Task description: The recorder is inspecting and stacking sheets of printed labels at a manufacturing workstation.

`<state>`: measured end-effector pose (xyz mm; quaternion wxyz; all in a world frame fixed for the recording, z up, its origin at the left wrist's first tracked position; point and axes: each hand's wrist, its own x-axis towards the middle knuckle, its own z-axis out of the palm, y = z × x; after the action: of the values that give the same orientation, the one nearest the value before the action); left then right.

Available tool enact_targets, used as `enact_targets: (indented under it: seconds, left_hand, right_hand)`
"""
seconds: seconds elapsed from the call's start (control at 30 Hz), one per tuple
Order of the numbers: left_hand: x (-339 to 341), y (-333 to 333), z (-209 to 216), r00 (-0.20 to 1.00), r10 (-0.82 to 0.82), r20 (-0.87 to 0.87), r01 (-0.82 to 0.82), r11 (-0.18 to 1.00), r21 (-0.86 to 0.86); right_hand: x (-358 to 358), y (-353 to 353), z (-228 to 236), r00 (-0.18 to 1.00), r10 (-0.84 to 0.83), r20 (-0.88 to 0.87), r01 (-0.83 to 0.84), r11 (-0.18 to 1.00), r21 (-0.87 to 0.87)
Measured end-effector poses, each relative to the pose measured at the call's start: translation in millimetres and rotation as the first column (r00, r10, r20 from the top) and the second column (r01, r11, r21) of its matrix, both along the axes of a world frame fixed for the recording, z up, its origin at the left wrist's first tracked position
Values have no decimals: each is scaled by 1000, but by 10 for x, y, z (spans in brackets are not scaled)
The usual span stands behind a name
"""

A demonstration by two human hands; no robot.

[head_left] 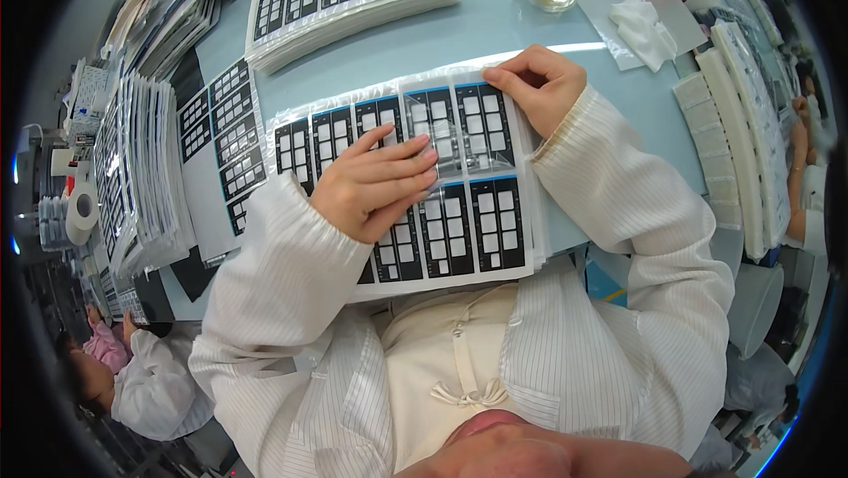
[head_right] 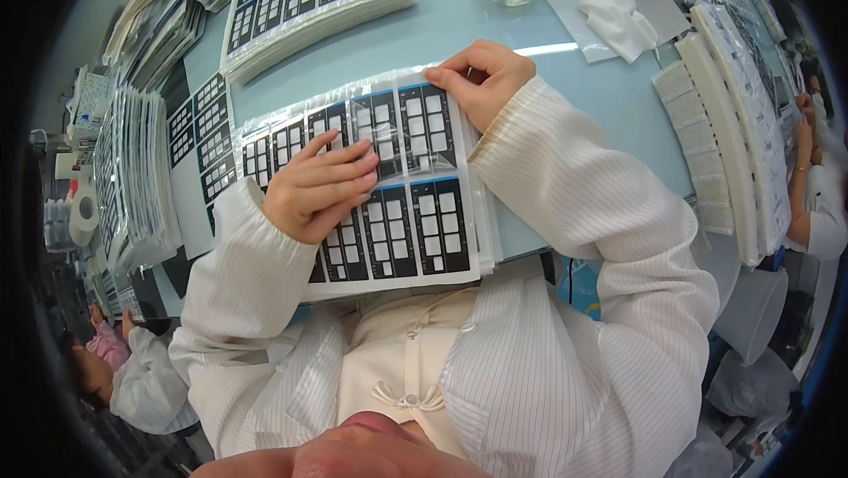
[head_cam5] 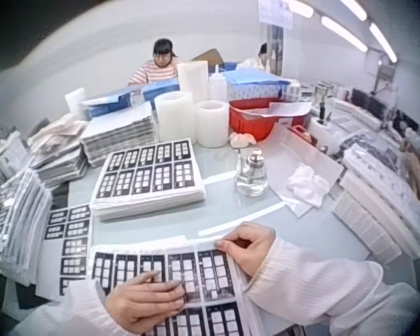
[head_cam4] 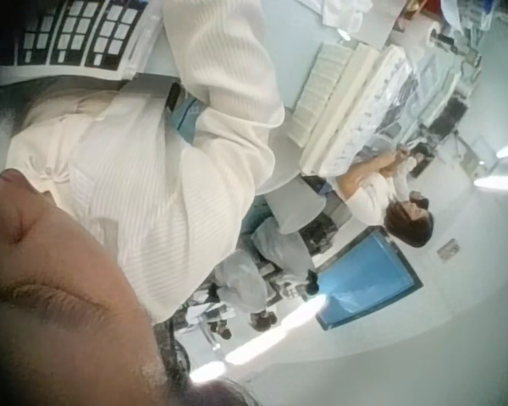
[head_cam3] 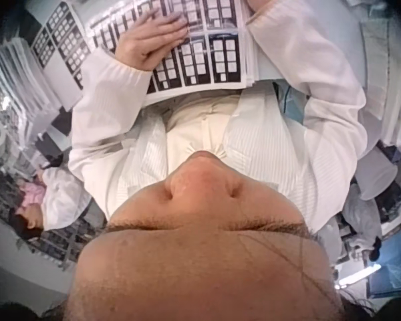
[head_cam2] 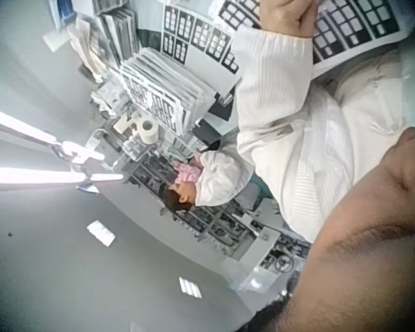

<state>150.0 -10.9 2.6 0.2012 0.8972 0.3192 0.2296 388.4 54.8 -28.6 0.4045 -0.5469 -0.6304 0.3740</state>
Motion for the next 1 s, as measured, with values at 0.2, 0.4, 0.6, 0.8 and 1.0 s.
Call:
enact_targets:
  seconds: [0.2,0.4,0.6,0.8,1.0]
  left_hand:
    - [-150,-381,71,994,66,-85,-67,998,-6]
    - [-343,-687,55,995,77,-65,-78,997,0]
    - [-663,-1010,42,991,130,-13,-130,987,-98]
    - [-977,-1262,22,980,190,52,-185,979,-86]
    - [-1370,-1592,-88,937,326,129,-312,943,-121]
  right_hand:
    - [-35,-21,-15,999,-19,-32,18,999,-47]
    - [-38,-37,-36,1000,-11,0,11,1000,8]
    - [-48,-75,-32,998,-28,62,26,999,41]
    - [-53,-69,-54,997,-38,69,31,994,108]
    - [-89,-64,-51,996,-55,74,50,996,74]
